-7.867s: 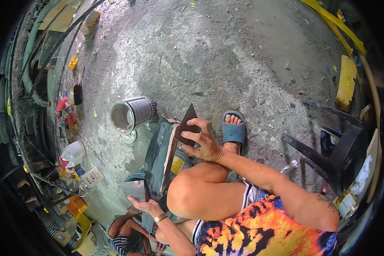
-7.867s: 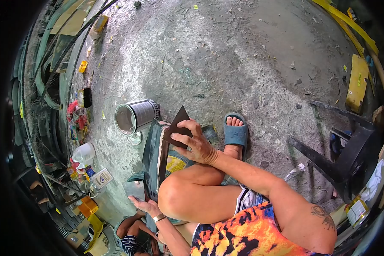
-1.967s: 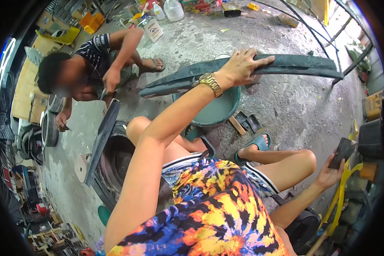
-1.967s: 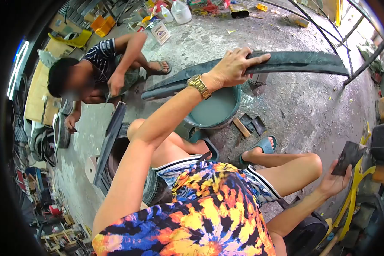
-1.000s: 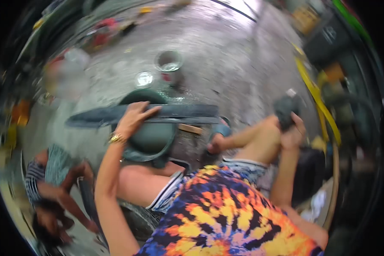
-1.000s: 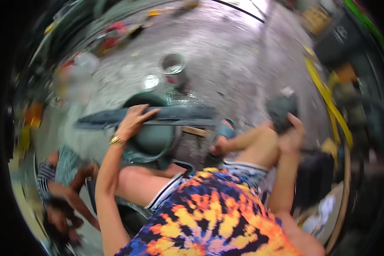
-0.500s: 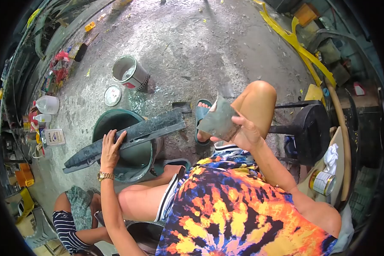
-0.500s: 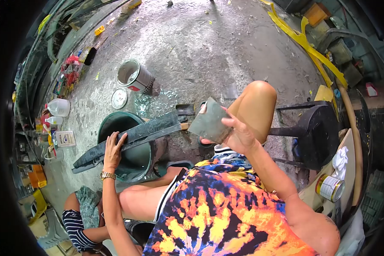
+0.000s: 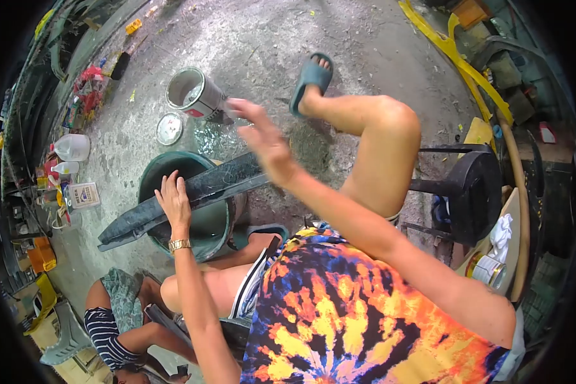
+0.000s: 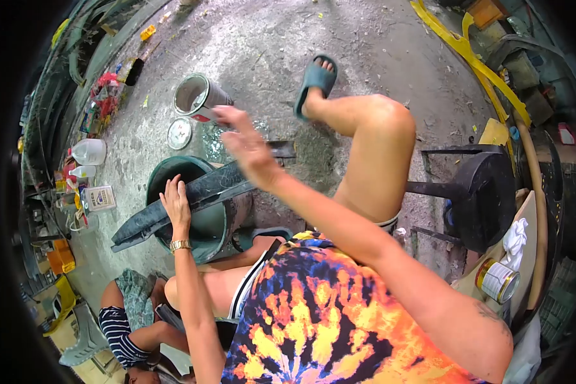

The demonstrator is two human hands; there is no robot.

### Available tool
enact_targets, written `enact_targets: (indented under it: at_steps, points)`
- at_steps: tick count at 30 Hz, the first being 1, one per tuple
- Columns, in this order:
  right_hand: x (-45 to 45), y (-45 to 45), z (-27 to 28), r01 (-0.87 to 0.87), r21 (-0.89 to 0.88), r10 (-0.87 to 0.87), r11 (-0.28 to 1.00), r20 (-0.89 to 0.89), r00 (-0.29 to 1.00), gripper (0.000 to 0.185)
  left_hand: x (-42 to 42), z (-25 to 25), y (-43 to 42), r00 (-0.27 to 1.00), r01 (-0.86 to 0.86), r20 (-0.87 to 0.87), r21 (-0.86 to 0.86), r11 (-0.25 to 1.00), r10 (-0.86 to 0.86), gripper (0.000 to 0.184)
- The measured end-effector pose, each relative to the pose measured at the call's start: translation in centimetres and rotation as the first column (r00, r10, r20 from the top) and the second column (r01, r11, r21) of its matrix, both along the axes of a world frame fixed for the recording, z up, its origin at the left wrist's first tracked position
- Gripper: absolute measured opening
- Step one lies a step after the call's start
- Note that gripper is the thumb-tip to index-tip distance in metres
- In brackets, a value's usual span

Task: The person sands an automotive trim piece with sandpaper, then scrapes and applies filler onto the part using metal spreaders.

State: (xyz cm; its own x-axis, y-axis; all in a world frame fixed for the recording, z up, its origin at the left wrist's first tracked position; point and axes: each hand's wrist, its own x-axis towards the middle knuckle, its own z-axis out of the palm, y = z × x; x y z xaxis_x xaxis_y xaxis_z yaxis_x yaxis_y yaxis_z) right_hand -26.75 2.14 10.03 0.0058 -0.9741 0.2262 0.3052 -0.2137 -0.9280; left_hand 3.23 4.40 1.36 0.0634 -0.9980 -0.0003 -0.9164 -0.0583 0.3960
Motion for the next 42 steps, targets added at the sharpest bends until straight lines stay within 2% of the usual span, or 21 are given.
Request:
enact_targets:
  at_steps: [2, 3, 6, 9, 12, 17, 20, 24, 26, 27, 28, 29, 31, 32, 33, 34, 36, 39, 40, 42]
  points:
    - [4.8, -2.9, -1.2, 0.051, -0.239, -0.087, 0.970, -0.144, 0.986, 0.047, -0.8, -0.2, 0.1, 0.978, 0.015, 0.210, -0.022, 1.000, -0.010, 0.041]
    - [7.0, -4.3, -2.1, 0.055, -0.362, -0.132, 0.931, -0.192, 0.973, 0.049, -0.9, -0.2, 0.0, 0.979, 0.004, 0.203, -0.033, 0.999, 0.003, 0.041]
    - [10.4, -5.8, -3.8, 0.025, -0.388, -0.084, 0.921, -0.136, 0.987, 0.054, -0.8, 0.4, 0.3, 0.971, 0.045, 0.235, -0.020, 0.999, -0.039, 0.042]
    - [10.7, -6.6, -5.4, 0.057, -0.403, -0.155, 0.913, -0.215, 0.964, 0.058, -0.7, 0.8, -0.1, 0.975, 0.060, 0.217, -0.008, 0.998, -0.057, 0.043]
    - [8.2, -6.7, -4.9, 0.081, -0.418, -0.183, 0.905, -0.210, 0.960, 0.062, -2.0, 1.9, 0.4, 0.978, 0.047, 0.202, 0.016, 0.999, -0.050, 0.042]
    - [6.8, -7.7, -5.1, 0.118, -0.413, -0.250, 0.903, -0.281, 0.927, 0.059, -1.8, 2.3, 0.2, 0.976, 0.059, 0.208, 0.065, 0.996, -0.071, 0.041]
    - [4.7, -8.6, -5.0, 0.128, -0.411, -0.250, 0.902, -0.256, 0.934, 0.056, -2.7, 2.9, 0.4, 0.977, 0.055, 0.202, 0.053, 0.997, -0.065, 0.041]
    - [-0.8, -11.4, -6.5, 0.204, -0.503, -0.408, 0.840, -0.338, 0.848, 0.048, -2.3, 2.6, 0.3, 0.981, 0.042, 0.189, 0.056, 0.998, -0.052, 0.040]
    - [-4.6, -10.3, -5.2, 0.299, -0.238, -0.364, 0.924, -0.303, 0.881, 0.046, -2.1, 2.6, 0.2, 0.983, 0.044, 0.178, 0.059, 0.997, -0.053, 0.042]
    - [-6.4, -9.4, -4.6, 0.297, -0.052, -0.301, 0.954, -0.178, 0.937, 0.046, -1.9, 2.5, 0.1, 0.989, 0.051, 0.140, 0.030, 0.998, -0.055, 0.043]
    - [-8.1, -8.2, -3.8, 0.256, 0.133, -0.253, 0.957, -0.039, 0.967, 0.047, -1.8, 2.4, 0.0, 0.993, 0.056, 0.102, 0.002, 0.998, -0.056, 0.047]
    - [-9.8, -6.5, -3.0, 0.179, 0.246, -0.221, 0.953, 0.156, 0.963, 0.049, -1.8, 2.2, 0.2, 0.996, 0.059, 0.062, -0.026, 0.998, -0.057, 0.053]
    - [-12.7, -2.7, -1.5, 0.015, 0.397, -0.178, 0.918, 0.378, 0.909, 0.053, -2.7, 3.2, 0.4, 0.979, 0.185, 0.095, -0.065, 0.981, -0.179, 0.068]
    - [-13.5, -0.6, -1.2, -0.051, 0.452, -0.158, 0.891, 0.413, 0.897, 0.056, -3.3, 4.0, 0.4, 0.965, 0.247, 0.117, -0.083, 0.966, -0.236, 0.076]
    - [-13.7, 1.5, -0.6, -0.057, 0.497, -0.168, 0.866, 0.396, 0.903, 0.058, -4.0, 4.6, 0.6, 0.944, 0.301, 0.157, -0.046, 0.952, -0.291, 0.091]
    - [-13.7, 3.6, -0.2, -0.062, 0.541, -0.177, 0.839, 0.379, 0.908, 0.061, -5.1, 5.1, 0.6, 0.921, 0.376, 0.139, -0.066, 0.924, -0.364, 0.094]
    - [-13.6, 6.9, -1.7, -0.194, 0.553, -0.045, 0.810, 0.388, 0.920, 0.064, -7.5, 5.6, 0.5, 0.868, 0.487, 0.130, -0.026, 0.873, -0.480, 0.100]
    - [-11.9, 9.6, -3.7, -0.164, 0.559, 0.048, 0.813, 0.216, 0.975, 0.068, -9.1, 4.9, 0.1, 0.873, 0.473, 0.138, 0.001, 0.881, -0.468, 0.101]
    - [-11.5, 9.6, -3.8, -0.146, 0.520, 0.115, 0.841, 0.092, 0.989, 0.067, -9.1, 4.7, 0.0, 0.879, 0.469, 0.113, -0.017, 0.883, -0.464, 0.100]
    - [-10.3, 9.7, -4.8, -0.141, 0.491, 0.115, 0.860, 0.083, 0.990, 0.066, -8.7, 4.6, -0.3, 0.887, 0.461, 0.067, -0.048, 0.886, -0.458, 0.099]
